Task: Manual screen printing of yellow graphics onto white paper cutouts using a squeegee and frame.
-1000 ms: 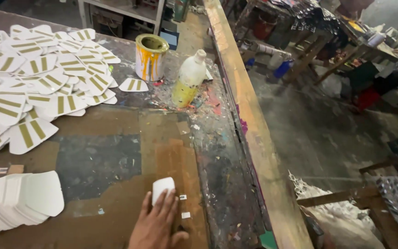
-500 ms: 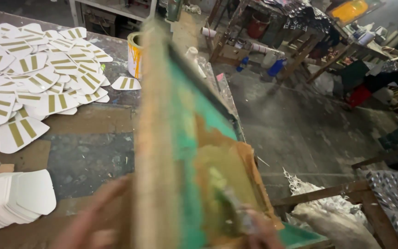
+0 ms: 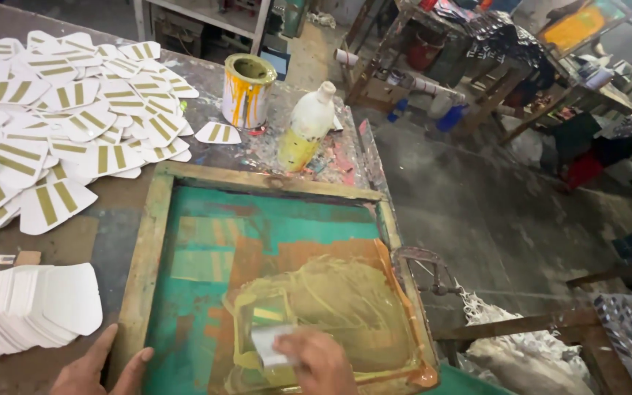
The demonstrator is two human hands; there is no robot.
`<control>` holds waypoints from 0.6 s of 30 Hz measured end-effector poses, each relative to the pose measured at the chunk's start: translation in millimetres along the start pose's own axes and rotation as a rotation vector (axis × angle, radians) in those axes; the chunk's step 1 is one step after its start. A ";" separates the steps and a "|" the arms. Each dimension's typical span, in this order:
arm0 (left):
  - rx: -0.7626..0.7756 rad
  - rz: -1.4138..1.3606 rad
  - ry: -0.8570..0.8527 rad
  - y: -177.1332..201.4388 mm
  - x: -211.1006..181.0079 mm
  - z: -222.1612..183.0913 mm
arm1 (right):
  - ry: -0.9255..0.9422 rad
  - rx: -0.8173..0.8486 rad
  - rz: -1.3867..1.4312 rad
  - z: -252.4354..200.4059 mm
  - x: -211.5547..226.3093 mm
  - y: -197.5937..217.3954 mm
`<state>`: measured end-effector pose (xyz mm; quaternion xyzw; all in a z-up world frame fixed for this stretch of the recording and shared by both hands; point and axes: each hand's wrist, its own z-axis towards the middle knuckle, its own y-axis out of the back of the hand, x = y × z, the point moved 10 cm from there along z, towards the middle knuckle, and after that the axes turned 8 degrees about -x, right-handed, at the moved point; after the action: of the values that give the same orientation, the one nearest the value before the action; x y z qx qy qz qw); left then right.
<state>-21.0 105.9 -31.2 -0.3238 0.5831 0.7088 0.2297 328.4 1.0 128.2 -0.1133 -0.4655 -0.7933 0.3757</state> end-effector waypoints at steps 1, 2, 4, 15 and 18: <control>0.001 0.002 0.004 0.2 -1.2 -1.4 | -0.001 0.004 0.003 18.6 3.4 -0.3; -0.014 0.012 -0.013 2.9 -3.3 -3.0 | -0.119 0.025 0.107 34.9 -2.4 -4.1; -0.024 0.028 -0.019 10.7 -16.4 -5.7 | -0.244 0.059 0.218 37.8 -10.7 -17.2; -0.022 -0.236 0.060 3.9 -13.5 -15.1 | 0.128 0.035 0.035 -77.6 -6.5 -22.0; -0.066 -0.654 -0.029 56.3 -86.2 -15.2 | 0.389 -0.200 -0.257 -106.8 -15.8 -8.0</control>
<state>1.3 83.4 67.9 -0.4911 0.4218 0.6204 0.4427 351.9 -77.0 56.8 0.0647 -0.3142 -0.8836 0.3411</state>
